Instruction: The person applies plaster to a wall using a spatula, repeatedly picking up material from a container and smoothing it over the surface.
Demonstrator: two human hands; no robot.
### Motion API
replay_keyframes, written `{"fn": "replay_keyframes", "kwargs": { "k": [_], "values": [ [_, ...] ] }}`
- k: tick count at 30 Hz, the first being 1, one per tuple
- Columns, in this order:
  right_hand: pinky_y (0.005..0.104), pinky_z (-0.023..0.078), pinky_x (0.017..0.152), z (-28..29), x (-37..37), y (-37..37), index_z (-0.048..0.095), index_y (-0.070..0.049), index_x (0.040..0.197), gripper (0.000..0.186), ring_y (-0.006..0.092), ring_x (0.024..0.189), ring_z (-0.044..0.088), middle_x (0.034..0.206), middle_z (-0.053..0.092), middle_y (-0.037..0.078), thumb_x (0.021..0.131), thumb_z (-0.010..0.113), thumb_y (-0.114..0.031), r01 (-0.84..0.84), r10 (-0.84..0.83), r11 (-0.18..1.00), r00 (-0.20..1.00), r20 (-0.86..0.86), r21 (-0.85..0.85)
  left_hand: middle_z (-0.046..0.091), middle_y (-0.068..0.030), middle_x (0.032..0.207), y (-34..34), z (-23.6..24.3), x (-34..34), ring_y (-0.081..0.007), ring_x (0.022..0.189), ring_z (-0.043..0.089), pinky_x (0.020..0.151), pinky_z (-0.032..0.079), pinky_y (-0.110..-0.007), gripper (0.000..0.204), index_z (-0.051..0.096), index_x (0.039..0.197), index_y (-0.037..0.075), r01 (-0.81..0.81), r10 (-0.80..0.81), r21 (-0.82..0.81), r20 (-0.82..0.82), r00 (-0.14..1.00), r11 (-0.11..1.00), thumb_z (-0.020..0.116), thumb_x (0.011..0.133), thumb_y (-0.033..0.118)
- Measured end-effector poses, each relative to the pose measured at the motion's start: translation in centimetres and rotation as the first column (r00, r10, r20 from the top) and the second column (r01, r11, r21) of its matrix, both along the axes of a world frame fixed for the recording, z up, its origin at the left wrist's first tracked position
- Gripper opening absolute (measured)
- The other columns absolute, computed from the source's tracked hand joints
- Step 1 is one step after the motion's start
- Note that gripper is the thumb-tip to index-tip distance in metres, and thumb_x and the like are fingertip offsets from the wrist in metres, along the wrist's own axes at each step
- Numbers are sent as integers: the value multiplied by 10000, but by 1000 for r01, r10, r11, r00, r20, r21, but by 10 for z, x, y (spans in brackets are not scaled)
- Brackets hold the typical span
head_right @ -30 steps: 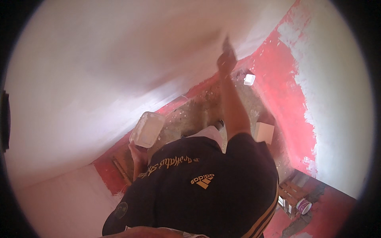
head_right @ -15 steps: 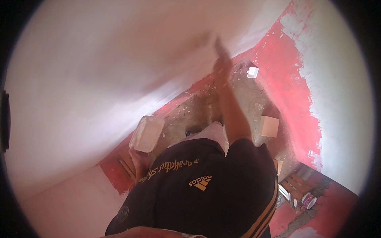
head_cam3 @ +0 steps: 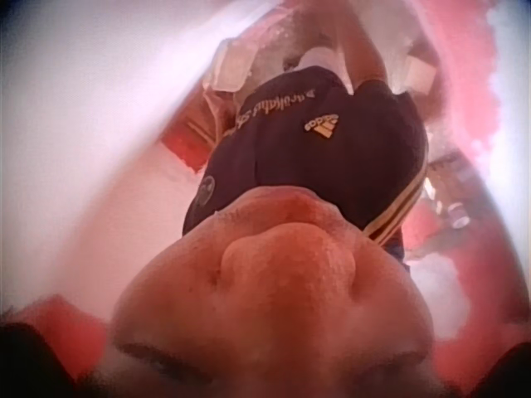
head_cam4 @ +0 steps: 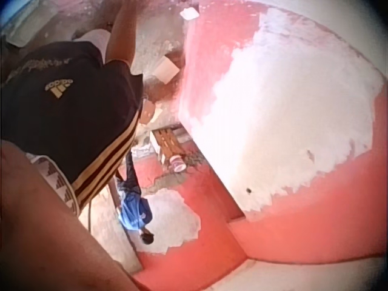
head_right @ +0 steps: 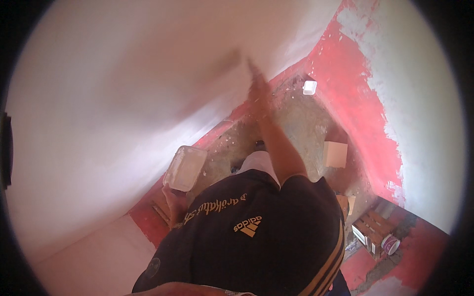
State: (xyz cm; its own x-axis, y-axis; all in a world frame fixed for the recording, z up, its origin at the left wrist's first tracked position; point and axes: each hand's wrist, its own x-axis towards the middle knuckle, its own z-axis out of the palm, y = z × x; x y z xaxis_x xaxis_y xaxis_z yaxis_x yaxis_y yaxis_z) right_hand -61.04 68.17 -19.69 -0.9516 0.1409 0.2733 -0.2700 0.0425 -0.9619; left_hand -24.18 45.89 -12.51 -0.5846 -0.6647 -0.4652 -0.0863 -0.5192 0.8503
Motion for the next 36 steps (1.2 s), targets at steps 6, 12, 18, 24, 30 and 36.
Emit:
{"fn": "replay_keyframes", "kwargs": {
  "k": [6,12,18,24,30,36],
  "values": [
    [216,448,549,-45,-139,70,621,28,1163,336,84,697,568,829,627,15,863,494,-55,354,-317,935,850,-421,9,545,-90,1373,8,3,-30,-259,1243,536,998,447,-422,527,449,1398,69,38,-37,10,-36,999,999,394,965,363],
    [321,484,959,-31,11,-51,536,17,1334,375,252,1107,622,1286,625,126,1011,408,-126,22,-14,962,999,-32,273,537,-88,1389,18,-1,-38,-265,1252,528,1022,434,-417,538,450,1401,71,-23,24,25,-23,999,999,388,961,374],
    [281,490,912,-3,-90,85,525,66,1328,402,179,1064,627,1266,628,136,957,386,1,327,-306,944,908,-288,30,539,-89,1391,35,5,-37,-268,1258,525,1020,431,-420,548,450,1406,75,-25,25,26,-16,1000,999,375,963,388],
    [307,493,790,-1,-127,43,568,14,1301,383,205,958,633,1158,666,148,964,435,-111,268,-253,962,947,-198,47,547,-90,1380,44,-12,-49,-268,1244,535,1008,439,-417,546,455,1399,75,-54,54,59,-5,999,997,375,962,391],
    [255,492,937,-11,36,-17,539,-48,1368,401,193,1174,602,1315,613,112,1003,446,-185,-325,343,939,913,-219,111,530,-89,1395,49,-12,-60,-266,1261,521,1012,439,-422,551,442,1407,79,8,-7,25,-50,999,1000,380,964,401],
    [253,458,651,-24,-130,98,548,-59,1366,395,98,767,519,1138,659,51,995,429,-122,204,-210,978,953,-217,-51,507,-91,1415,70,-5,-85,-275,1278,506,1041,425,-430,552,434,1415,78,-110,108,-30,-53,993,994,387,965,395]
  ]
}}
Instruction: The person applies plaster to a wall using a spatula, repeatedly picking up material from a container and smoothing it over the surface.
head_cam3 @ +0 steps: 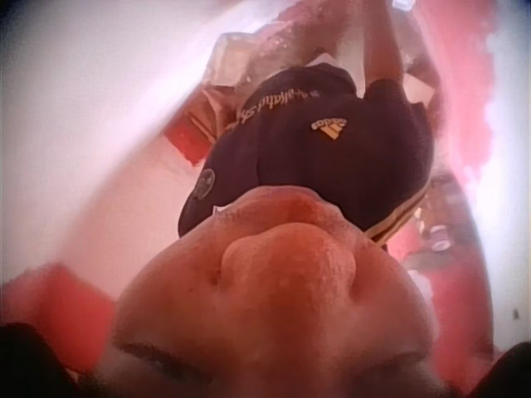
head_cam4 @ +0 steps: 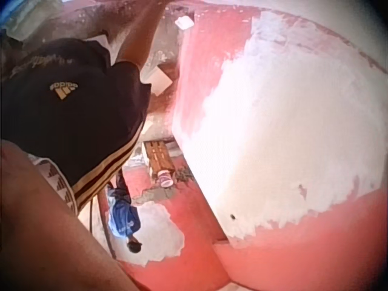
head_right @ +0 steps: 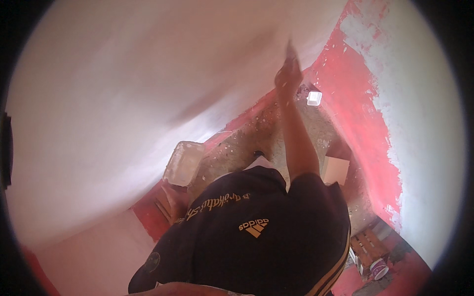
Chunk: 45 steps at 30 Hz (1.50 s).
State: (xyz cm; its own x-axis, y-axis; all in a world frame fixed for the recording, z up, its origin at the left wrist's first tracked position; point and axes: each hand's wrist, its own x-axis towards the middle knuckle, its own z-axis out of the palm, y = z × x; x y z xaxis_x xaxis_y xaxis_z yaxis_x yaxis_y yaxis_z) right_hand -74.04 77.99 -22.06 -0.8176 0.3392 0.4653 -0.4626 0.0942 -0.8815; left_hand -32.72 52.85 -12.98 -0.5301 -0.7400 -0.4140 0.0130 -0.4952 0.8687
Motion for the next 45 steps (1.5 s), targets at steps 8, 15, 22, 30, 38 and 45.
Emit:
{"fn": "replay_keyframes", "kwargs": {
  "k": [8,15,22,30,38,45],
  "values": [
    [363,515,924,-3,133,-132,547,45,1302,353,303,1118,642,1203,643,218,967,515,-63,-295,298,944,954,-2,150,508,-90,1414,-3,-4,-3,-269,1297,489,1061,402,-426,566,434,1421,84,62,-56,61,-85,995,996,396,960,411],
    [292,527,714,23,54,-45,555,-56,1339,368,176,803,653,995,684,98,1026,410,-183,190,-176,941,982,-72,281,479,-90,1440,-16,5,28,-278,1297,485,1048,414,-426,590,417,1431,103,31,-21,53,-181,983,998,407,942,432],
    [385,466,559,32,14,-100,633,-4,1086,243,267,607,561,760,627,113,926,491,-118,265,-201,935,944,-263,235,486,-107,1428,-46,6,60,-291,1302,479,1043,420,-449,600,414,1430,92,12,-9,13,-202,979,1000,391,944,443],
    [324,501,912,26,281,-195,531,-2,1301,341,291,1041,637,1146,628,189,971,543,-86,-409,427,872,904,-9,269,503,-107,1400,-96,-8,115,-261,1303,471,1064,391,-416,544,427,1405,47,38,-39,-8,-174,984,999,352,978,375],
    [308,528,748,83,339,-163,555,-104,1151,200,171,923,639,1032,638,61,958,587,-143,-464,883,392,433,183,-794,562,-101,1309,-143,-18,155,-238,1221,539,1039,421,-377,501,477,1346,16,-21,19,-5,-231,973,1000,329,1005,351],
    [323,524,817,171,391,-191,511,-21,1239,312,187,928,643,1059,646,87,933,568,-8,-708,849,525,471,238,-473,575,-112,1306,-144,36,151,-257,1212,552,1039,434,-401,531,479,1347,50,58,-17,135,-289,957,989,354,973,405]
  ]
}}
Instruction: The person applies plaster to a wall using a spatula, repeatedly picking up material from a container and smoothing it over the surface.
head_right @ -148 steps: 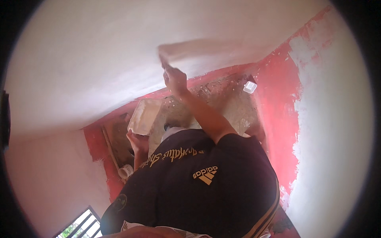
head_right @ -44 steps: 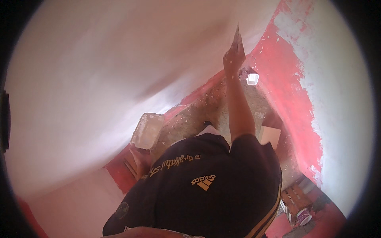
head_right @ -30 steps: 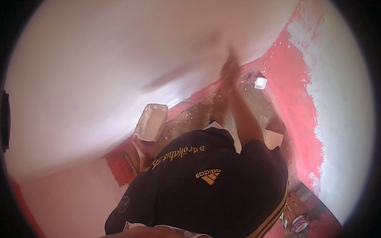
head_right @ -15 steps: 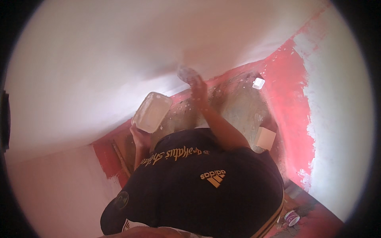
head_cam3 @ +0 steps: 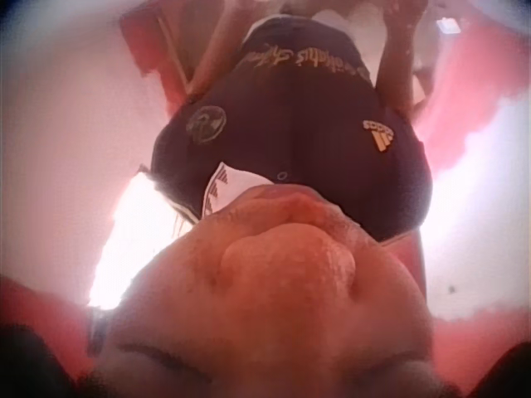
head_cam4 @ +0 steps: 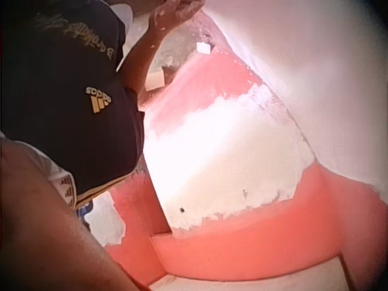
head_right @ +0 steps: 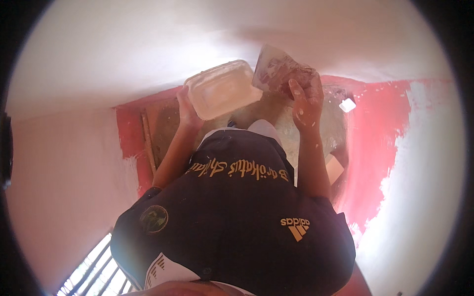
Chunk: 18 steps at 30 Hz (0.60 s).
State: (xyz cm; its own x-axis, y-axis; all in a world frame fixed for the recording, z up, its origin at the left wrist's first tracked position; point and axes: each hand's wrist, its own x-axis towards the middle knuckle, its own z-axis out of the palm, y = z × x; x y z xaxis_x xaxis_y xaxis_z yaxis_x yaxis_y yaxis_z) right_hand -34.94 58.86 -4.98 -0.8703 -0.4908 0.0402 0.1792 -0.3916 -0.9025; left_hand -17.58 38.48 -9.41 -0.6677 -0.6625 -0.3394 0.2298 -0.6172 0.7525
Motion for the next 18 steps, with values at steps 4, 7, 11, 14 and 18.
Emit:
{"fn": "replay_keyframes", "kwargs": {
  "k": [4,7,11,14,18],
  "values": [
    [310,503,803,22,4,-9,562,-19,1265,354,191,859,647,960,669,99,912,566,-2,-75,196,960,868,-457,268,576,-130,1301,8,16,0,-277,1190,567,1015,464,-424,553,479,1345,25,-8,11,39,-76,997,999,357,954,397],
    [311,505,814,50,6,-23,578,-65,1305,449,245,857,656,945,673,134,863,555,13,-156,490,837,639,-593,524,593,-158,1248,13,14,10,-284,1138,597,990,488,-421,526,494,1305,-6,6,1,47,-146,989,999,370,946,358],
    [356,517,811,50,7,-57,592,-112,1310,561,340,852,639,983,663,171,772,532,35,-257,560,828,341,-755,498,602,-175,1199,18,-2,23,-257,1088,620,963,504,-404,494,517,1256,-19,32,-29,17,-162,986,999,362,942,330],
    [350,518,852,49,0,-68,565,-62,1325,537,353,977,659,1135,659,206,816,501,98,-320,646,755,205,-736,573,598,-174,1193,31,12,26,-253,1086,616,958,506,-402,500,512,1248,-23,-2,-13,-89,-166,986,996,359,942,342],
    [371,521,849,48,3,-66,570,-77,1317,525,364,982,656,1110,665,205,823,521,92,-350,744,656,153,-651,668,571,-175,1232,44,11,35,-264,1121,592,962,494,-420,532,471,1282,2,-58,43,-73,-186,982,996,372,936,394]
  ]
}}
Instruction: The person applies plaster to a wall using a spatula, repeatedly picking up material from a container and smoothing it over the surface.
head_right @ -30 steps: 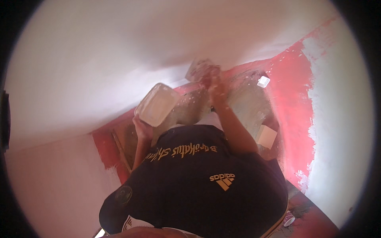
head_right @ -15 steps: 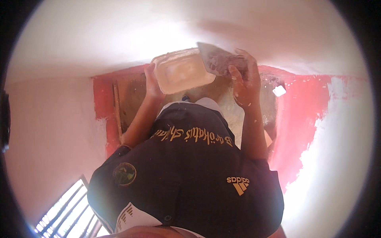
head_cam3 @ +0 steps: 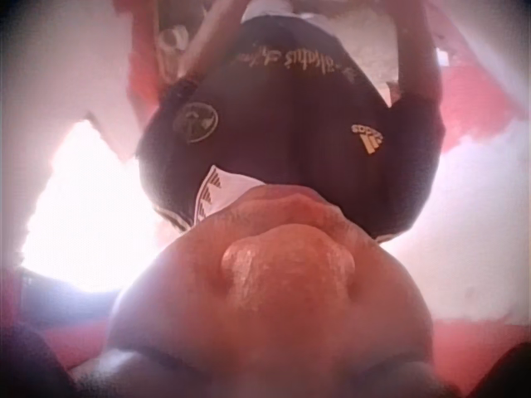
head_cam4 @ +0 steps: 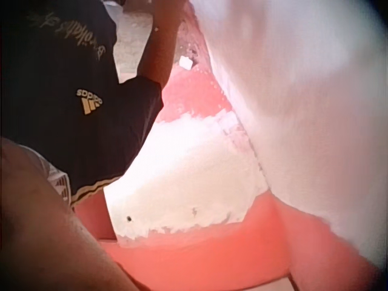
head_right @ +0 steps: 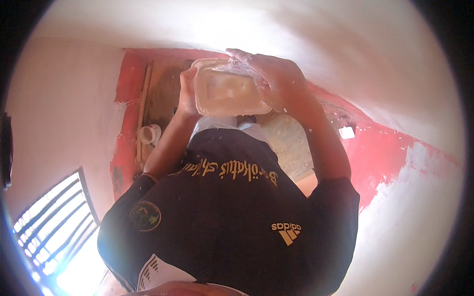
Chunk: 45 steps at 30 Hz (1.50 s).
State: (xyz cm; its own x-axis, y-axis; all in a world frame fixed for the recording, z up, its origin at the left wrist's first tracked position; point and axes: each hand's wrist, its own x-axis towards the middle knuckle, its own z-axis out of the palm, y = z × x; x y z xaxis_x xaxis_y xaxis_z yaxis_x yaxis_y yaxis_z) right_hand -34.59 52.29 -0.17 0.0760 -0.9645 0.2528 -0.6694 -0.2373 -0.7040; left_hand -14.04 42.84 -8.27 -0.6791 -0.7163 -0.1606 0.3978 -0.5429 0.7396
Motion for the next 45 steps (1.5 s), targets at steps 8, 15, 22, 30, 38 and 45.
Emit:
{"fn": "replay_keyframes", "kwargs": {
  "k": [8,15,22,30,38,45],
  "values": [
    [410,492,684,20,21,-22,571,-146,1314,536,346,775,625,901,651,159,811,541,38,-56,43,996,985,-165,-74,566,-169,1249,9,26,6,-261,1125,584,965,473,-416,648,458,1314,24,-62,64,-99,20,998,993,402,896,515],
    [406,495,651,44,82,-67,594,-196,1304,582,334,703,612,884,671,150,780,532,49,-121,96,987,972,-212,-106,575,-161,1247,-28,30,56,-264,1119,586,980,460,-410,657,470,1320,10,-57,55,-103,-28,998,993,389,903,510],
    [393,521,721,58,156,-111,611,-215,1299,582,332,782,654,980,694,146,788,532,52,-155,160,987,976,-148,40,591,-154,1212,-73,37,120,-264,1110,586,975,462,-422,619,498,1283,22,-129,124,-85,-63,990,988,341,916,496],
    [352,502,709,60,226,-163,609,-176,1300,553,376,751,592,994,658,194,815,564,84,-306,293,952,898,-329,13,611,-148,1167,-136,36,193,-261,1069,597,950,476,-429,589,517,1247,29,-185,177,-155,-63,982,970,289,946,480],
    [415,517,792,65,272,-205,573,-180,1331,541,375,899,651,1088,672,174,828,561,20,-208,202,978,959,-196,-8,599,-161,1192,-186,49,253,-272,1097,584,958,466,-430,606,530,1237,14,-134,122,-137,-95,988,981,293,946,490],
    [329,515,846,71,295,-223,534,-99,1321,479,283,867,678,1017,694,167,865,559,46,-132,184,955,966,-181,267,601,-168,1168,-204,41,271,-280,1079,585,952,470,-435,595,516,1240,17,-115,107,-53,-125,986,992,324,941,494]
  ]
}}
